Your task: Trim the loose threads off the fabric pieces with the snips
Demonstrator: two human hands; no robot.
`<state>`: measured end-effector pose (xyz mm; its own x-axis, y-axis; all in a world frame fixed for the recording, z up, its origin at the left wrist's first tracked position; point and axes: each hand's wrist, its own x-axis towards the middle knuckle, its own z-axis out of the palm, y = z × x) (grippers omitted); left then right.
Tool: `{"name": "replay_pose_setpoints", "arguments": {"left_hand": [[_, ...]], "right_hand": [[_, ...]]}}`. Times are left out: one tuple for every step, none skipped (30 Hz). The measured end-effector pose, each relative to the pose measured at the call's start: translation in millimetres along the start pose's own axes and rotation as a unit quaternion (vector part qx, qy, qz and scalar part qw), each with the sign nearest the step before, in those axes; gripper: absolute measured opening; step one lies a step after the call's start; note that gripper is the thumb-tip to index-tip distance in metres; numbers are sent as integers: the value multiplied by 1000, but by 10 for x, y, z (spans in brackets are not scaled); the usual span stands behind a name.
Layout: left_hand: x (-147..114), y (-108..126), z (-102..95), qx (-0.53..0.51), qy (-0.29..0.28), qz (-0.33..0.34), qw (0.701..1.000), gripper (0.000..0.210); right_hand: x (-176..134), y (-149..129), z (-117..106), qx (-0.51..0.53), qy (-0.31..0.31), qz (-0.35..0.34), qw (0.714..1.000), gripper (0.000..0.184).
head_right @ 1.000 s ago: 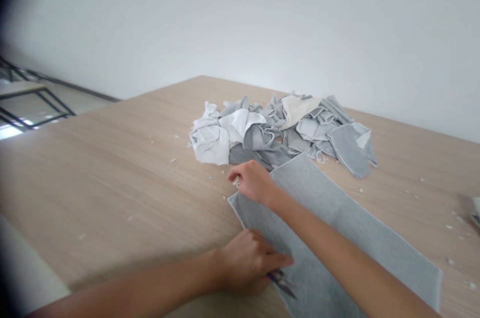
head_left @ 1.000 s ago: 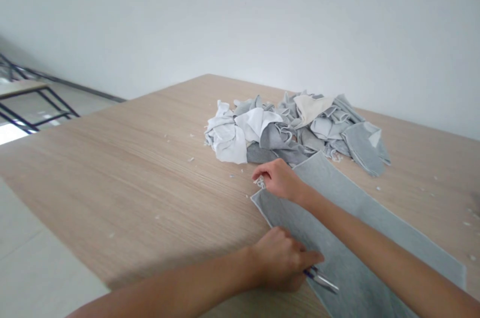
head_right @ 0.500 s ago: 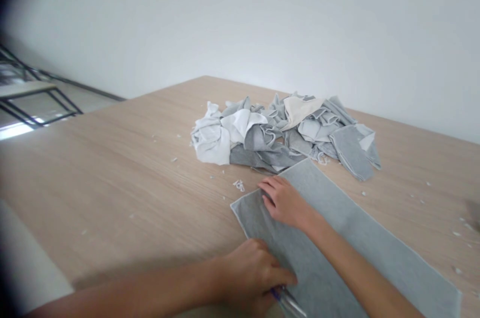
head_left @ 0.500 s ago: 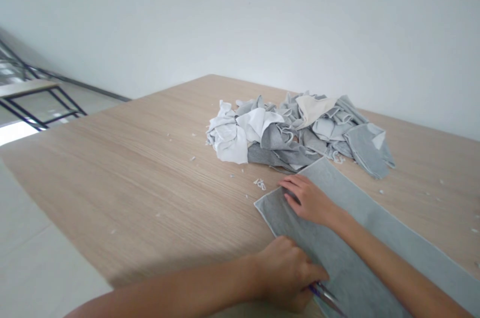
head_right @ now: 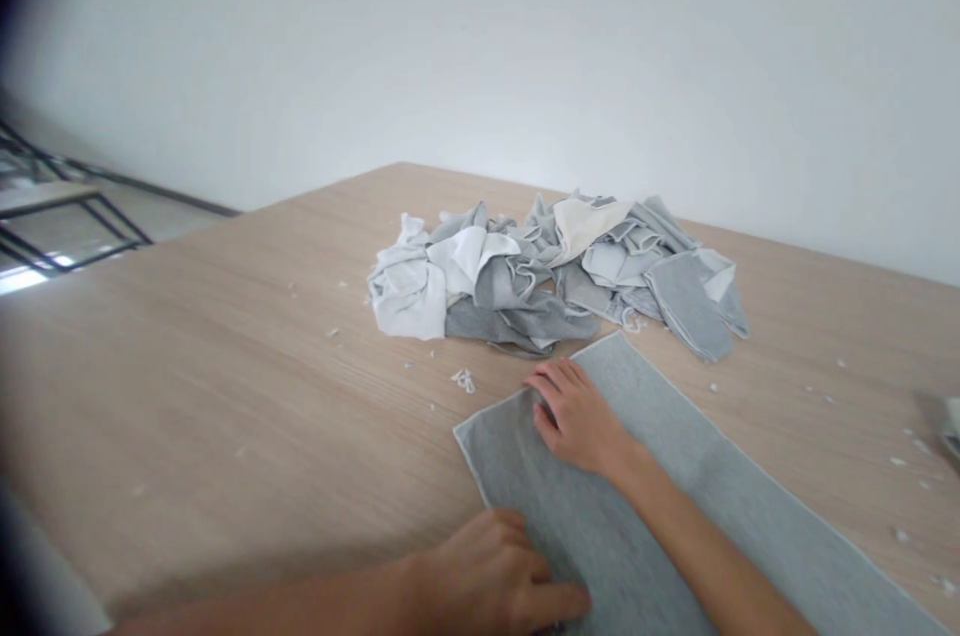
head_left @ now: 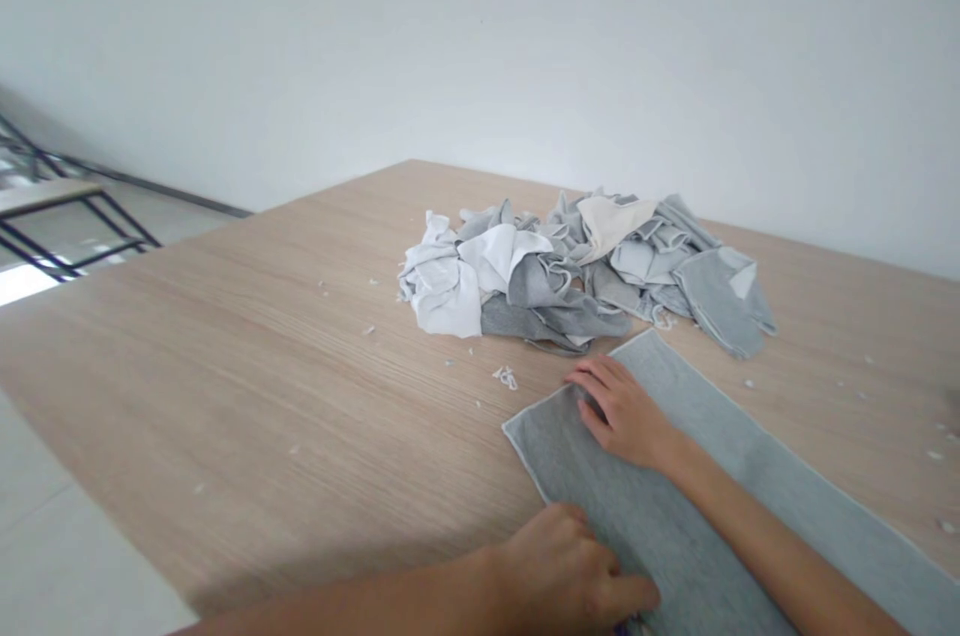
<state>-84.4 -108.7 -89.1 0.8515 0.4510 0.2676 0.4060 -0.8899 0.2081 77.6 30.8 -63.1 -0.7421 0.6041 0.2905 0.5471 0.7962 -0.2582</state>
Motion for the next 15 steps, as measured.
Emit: {"name": "replay_pose_setpoints", "arguments": {"left_hand": [[0, -3, -15, -1, -4, -1, 1000, 16], [0, -5, -35, -4, -10, -2, 1000, 16], [0, -6, -58, -6, -15, -2, 1000, 18], [0, -6, -82, -8, -20, -2, 1000, 20], [1, -5, -104, -10, -25, 0, 1000, 22], [2, -5, -123, -12, -29, 4, 999, 23], [2, -6, -135, -15, -35, 6, 999, 24], [3, -8, -142, -18, -40, 6, 999, 25], [2, -10, -141, -21, -45, 6, 999, 25], [2, -15, -137, -22, -51, 4, 998, 26], [1, -19, -130, -23, -54, 2, 998, 27], [0, -24, -124, -23, -56, 1, 998, 28], [0, -28, -123, -24, -57, 2, 998, 28], [1, -30, -127, -26, -59, 2, 998, 27], [3, -31, -137, -27, -61, 3, 998, 27]], "right_hand": [[-18, 40, -33, -5, 2, 6, 1000, 37], [-39, 86, -72, -11, 5, 13, 1000, 37], [-63, 139, -116, -16, 5, 19, 1000, 39], [-90, 195, -162, -21, 3, 23, 1000, 41], [-116, 255, -207, -25, -3, 26, 999, 44], [-141, 314, -249, -29, -11, 26, 999, 49], [-161, 372, -285, -31, -21, 25, 999, 55], [-174, 426, -315, -33, -33, 22, 999, 60], [-179, 475, -339, -33, -45, 20, 998, 65], [-175, 516, -356, -32, -55, 17, 998, 67], [-162, 551, -370, -31, -64, 13, 997, 68], [-140, 579, -379, -31, -71, 9, 997, 67], [-112, 601, -386, -31, -76, 5, 997, 64], [-79, 618, -391, -31, -79, 1, 996, 61], [-45, 630, -393, -32, -81, -2, 996, 58]]}}
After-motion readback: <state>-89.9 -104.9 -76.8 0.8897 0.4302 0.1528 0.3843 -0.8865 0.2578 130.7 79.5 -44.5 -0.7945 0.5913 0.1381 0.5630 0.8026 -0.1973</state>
